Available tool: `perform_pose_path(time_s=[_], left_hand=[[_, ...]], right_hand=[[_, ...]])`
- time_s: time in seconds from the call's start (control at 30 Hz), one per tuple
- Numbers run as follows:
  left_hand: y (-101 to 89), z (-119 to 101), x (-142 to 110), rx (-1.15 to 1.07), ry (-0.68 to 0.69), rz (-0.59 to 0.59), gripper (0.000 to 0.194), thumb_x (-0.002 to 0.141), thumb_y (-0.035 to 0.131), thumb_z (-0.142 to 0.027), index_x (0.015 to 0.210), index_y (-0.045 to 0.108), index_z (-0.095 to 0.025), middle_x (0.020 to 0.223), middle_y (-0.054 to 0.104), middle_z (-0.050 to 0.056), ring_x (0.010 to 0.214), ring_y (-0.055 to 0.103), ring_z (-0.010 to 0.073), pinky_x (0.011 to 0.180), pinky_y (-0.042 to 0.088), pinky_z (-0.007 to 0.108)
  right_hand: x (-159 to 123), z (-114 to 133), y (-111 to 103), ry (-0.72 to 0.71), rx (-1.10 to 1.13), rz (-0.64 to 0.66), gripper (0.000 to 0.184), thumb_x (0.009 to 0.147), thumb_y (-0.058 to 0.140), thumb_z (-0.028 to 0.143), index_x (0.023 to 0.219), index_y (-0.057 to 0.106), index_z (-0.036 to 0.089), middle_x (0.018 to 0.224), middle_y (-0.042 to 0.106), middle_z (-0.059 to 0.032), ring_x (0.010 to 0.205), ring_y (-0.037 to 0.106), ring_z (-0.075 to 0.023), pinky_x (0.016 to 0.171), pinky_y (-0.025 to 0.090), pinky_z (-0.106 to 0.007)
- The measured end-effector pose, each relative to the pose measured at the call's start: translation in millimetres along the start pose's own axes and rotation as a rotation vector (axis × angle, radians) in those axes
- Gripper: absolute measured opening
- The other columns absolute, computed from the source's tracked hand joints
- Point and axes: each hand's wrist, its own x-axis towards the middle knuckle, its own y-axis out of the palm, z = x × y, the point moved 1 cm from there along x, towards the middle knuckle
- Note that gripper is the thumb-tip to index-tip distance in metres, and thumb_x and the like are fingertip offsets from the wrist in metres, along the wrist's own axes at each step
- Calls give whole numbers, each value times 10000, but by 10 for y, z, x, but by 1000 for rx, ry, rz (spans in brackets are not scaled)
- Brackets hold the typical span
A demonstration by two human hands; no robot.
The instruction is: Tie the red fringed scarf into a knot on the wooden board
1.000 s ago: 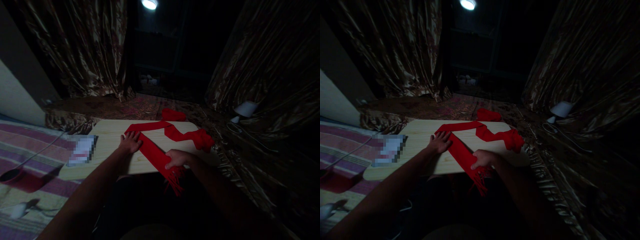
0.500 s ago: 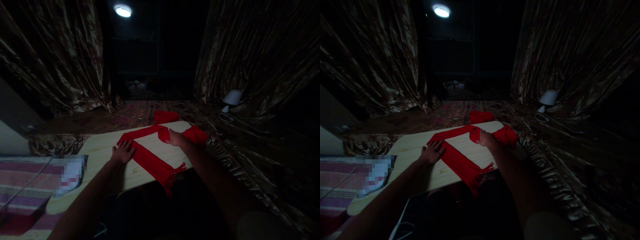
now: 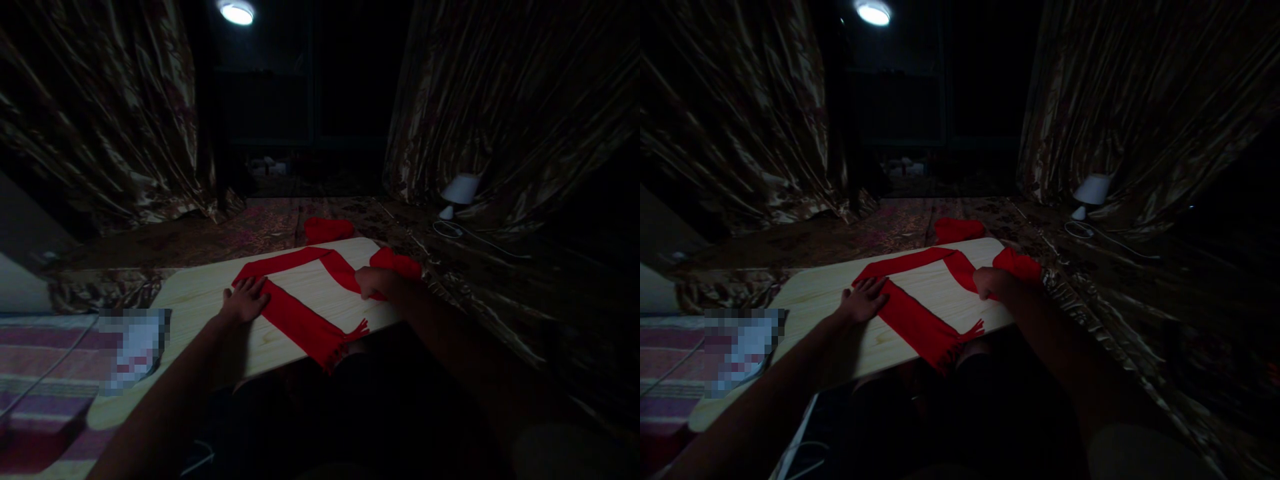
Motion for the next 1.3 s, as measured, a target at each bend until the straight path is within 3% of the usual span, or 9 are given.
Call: perform_pose_path(time_s=[0.1,0.17,0.27,0.4,0.6,0.73,0.87,1.0,1.3], left_hand=[[-9,-19,56,5,39,2,700,945,264,-597,1593,240,-332,1652,245,109,1519,199,353,1132,205,661],[-9,-36,83,-8,42,3,691,946,281,-569,1592,249,-325,1652,244,105,1522,194,348,1141,195,656],[6,-61,92,-38,55,-40,675,950,291,-505,1589,274,-289,1650,250,83,1526,195,324,1163,174,649],[31,-77,81,-65,79,-128,669,972,232,-517,1555,374,-223,1614,343,78,1501,274,298,1185,223,571],[13,-56,137,-74,84,-82,674,976,240,-516,1573,335,-219,1630,308,79,1511,253,294,1188,241,523],[8,-6,222,-58,107,-91,649,978,272,-514,1575,326,-267,1626,320,78,1504,256,331,1177,238,547],[30,61,339,-31,120,-118,610,974,315,-511,1555,358,-332,1599,381,74,1476,311,347,1155,271,542],[42,95,446,-27,175,-117,596,985,305,-472,1563,338,-327,1589,399,67,1484,307,318,1172,262,525],[10,69,486,-104,283,-257,645,957,350,-478,1494,482,-146,1566,433,99,1484,317,265,1238,246,403]], right_hand=[[-52,-6,-11,-19,85,109,221,642,804,251,771,757,78,736,744,-132,690,697,-241,617,498,-292],[-73,16,-65,-57,153,192,373,757,738,460,686,739,95,640,710,-125,617,674,-225,590,488,-294],[-41,92,-189,-72,152,-34,492,827,651,586,761,763,112,781,744,-163,757,699,-251,692,500,-311],[148,191,-247,-10,108,-380,322,893,608,365,1042,772,131,1119,726,-198,1042,661,-297,899,473,-346],[652,180,-131,-100,49,-374,595,802,634,161,1392,615,238,1507,496,-117,1411,399,-304,1147,303,-356],[926,183,-119,-81,103,-313,621,790,626,111,1401,602,219,1462,547,-108,1434,377,-280,1157,296,-328],[1085,213,-171,-70,117,-394,542,868,508,97,1406,553,54,1417,561,-189,1359,465,-246,1113,333,-262],[1208,183,-190,-8,173,-505,578,860,490,78,1436,507,33,1433,547,-197,1326,496,-241,1106,345,-250],[1347,-62,-62,71,225,-610,611,875,506,170,1469,475,30,1525,457,-177,1400,429,-238,1138,325,-262]])
